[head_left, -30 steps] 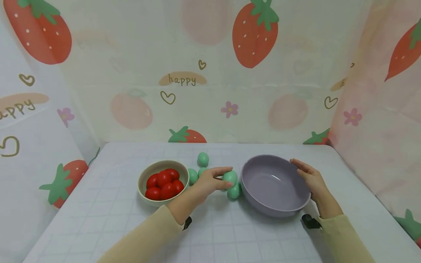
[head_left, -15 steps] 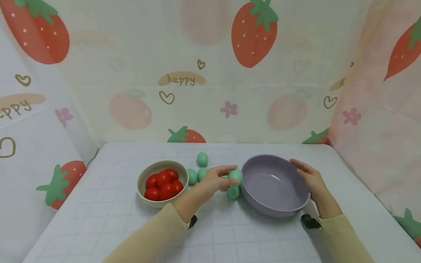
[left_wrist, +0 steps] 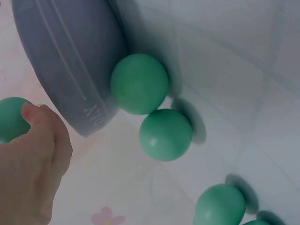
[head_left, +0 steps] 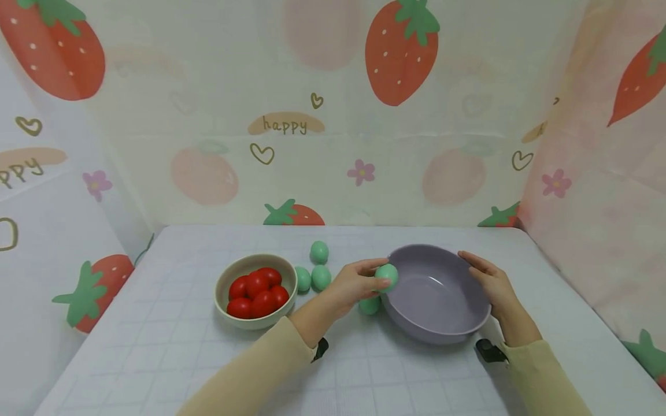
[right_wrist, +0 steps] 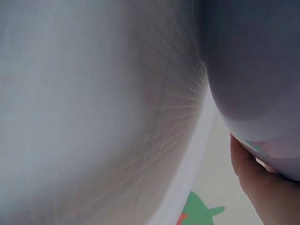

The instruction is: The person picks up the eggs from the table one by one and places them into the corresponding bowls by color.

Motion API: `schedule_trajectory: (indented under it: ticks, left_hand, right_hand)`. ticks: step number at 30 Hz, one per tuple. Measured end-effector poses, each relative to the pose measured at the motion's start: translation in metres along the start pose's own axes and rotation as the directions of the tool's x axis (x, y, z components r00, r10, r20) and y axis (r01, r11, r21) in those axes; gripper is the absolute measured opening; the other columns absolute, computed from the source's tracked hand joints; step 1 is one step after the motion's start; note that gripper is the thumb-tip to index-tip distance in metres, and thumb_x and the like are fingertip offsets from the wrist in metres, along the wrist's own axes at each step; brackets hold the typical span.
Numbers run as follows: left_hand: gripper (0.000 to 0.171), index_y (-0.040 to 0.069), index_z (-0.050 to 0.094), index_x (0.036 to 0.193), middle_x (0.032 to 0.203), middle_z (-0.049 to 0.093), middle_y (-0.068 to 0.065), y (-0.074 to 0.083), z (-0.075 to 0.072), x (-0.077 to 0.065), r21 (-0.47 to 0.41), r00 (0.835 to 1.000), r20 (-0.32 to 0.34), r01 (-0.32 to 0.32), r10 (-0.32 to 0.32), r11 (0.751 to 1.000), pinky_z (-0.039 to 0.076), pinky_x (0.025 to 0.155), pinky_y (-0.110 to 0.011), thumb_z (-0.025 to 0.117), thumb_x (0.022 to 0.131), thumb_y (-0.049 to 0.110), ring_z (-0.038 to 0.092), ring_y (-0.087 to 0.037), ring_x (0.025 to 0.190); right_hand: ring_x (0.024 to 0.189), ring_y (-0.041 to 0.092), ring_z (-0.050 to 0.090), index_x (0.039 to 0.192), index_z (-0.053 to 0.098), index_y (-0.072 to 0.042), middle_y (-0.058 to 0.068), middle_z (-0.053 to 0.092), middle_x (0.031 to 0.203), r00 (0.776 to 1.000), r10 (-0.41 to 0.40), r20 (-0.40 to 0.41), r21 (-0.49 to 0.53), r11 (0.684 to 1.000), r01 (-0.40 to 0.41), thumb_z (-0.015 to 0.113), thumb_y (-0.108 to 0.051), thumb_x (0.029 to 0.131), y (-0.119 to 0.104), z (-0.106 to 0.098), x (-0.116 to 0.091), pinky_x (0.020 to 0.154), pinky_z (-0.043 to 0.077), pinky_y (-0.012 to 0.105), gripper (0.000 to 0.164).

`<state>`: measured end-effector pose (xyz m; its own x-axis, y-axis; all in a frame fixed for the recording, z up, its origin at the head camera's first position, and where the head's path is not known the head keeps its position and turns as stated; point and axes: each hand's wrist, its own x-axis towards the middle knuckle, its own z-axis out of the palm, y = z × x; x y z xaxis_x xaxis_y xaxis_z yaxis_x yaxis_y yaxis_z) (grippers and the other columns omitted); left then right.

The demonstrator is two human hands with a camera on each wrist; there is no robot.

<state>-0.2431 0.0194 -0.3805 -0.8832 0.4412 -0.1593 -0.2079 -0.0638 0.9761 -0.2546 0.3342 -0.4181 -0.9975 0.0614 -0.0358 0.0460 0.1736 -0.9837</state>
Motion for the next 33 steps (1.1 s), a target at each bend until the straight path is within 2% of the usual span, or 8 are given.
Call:
schedule_trajectory:
  ticks: [6,12,22,30,33]
  left_hand:
    - [0.052,0.004,0.050,0.141,0.138,0.052,-0.016,-0.001,0.008,0.007,-0.071,1.000,-0.008,0.015,-0.015,0.997,0.046,0.098,-0.038,0.065,0.091,0.000,0.061,-0.021,0.108]
    - [0.052,0.004,0.050,0.141,0.134,0.054,-0.017,-0.001,0.016,0.014,-0.102,1.000,-0.011,0.017,-0.018,0.995,0.049,0.094,-0.036,0.064,0.091,-0.002,0.063,-0.017,0.098]
    - [0.053,0.003,0.052,0.139,0.132,0.057,-0.016,-0.003,0.033,0.024,-0.080,0.999,-0.035,0.005,-0.007,0.997,0.052,0.089,-0.033,0.066,0.089,-0.004,0.063,-0.015,0.091]
    - [0.052,0.004,0.056,0.136,0.132,0.058,-0.012,-0.005,0.049,0.031,-0.045,0.997,-0.078,-0.002,-0.002,0.999,0.051,0.087,-0.031,0.068,0.086,-0.006,0.061,-0.019,0.103]
    - [0.053,0.004,0.058,0.134,0.132,0.058,-0.010,-0.006,0.054,0.035,-0.028,0.997,-0.083,0.008,-0.010,1.000,0.051,0.084,-0.028,0.070,0.084,-0.007,0.060,-0.018,0.105]
  right_hand:
    - [0.137,0.008,0.029,0.146,0.045,-0.010,-0.034,0.057,0.113,1.000,-0.007,-0.003,0.003,1.000,0.007,0.045,-0.011,0.103,0.001,0.000,0.000,0.111,0.024,0.025,0.043]
    - [0.136,0.007,0.030,0.143,0.051,-0.016,-0.033,0.057,0.114,1.000,-0.028,0.009,0.017,0.999,0.028,0.047,-0.014,0.103,0.002,-0.002,-0.001,0.103,0.029,0.017,0.040]
    - [0.137,0.009,0.029,0.145,0.048,-0.014,-0.029,0.056,0.121,1.000,-0.013,0.004,0.024,1.000,0.013,0.046,-0.014,0.104,0.002,0.000,-0.002,0.107,0.026,0.022,0.041]
    - [0.136,0.009,0.030,0.143,0.051,-0.018,-0.028,0.056,0.122,1.000,0.002,0.000,0.035,0.999,-0.002,0.046,-0.015,0.104,0.003,-0.001,-0.002,0.103,0.029,0.019,0.039]
    - [0.138,0.011,0.028,0.144,0.049,-0.015,-0.027,0.055,0.124,1.000,0.005,-0.001,0.028,1.000,-0.005,0.045,-0.014,0.104,0.002,0.000,-0.001,0.107,0.026,0.023,0.040]
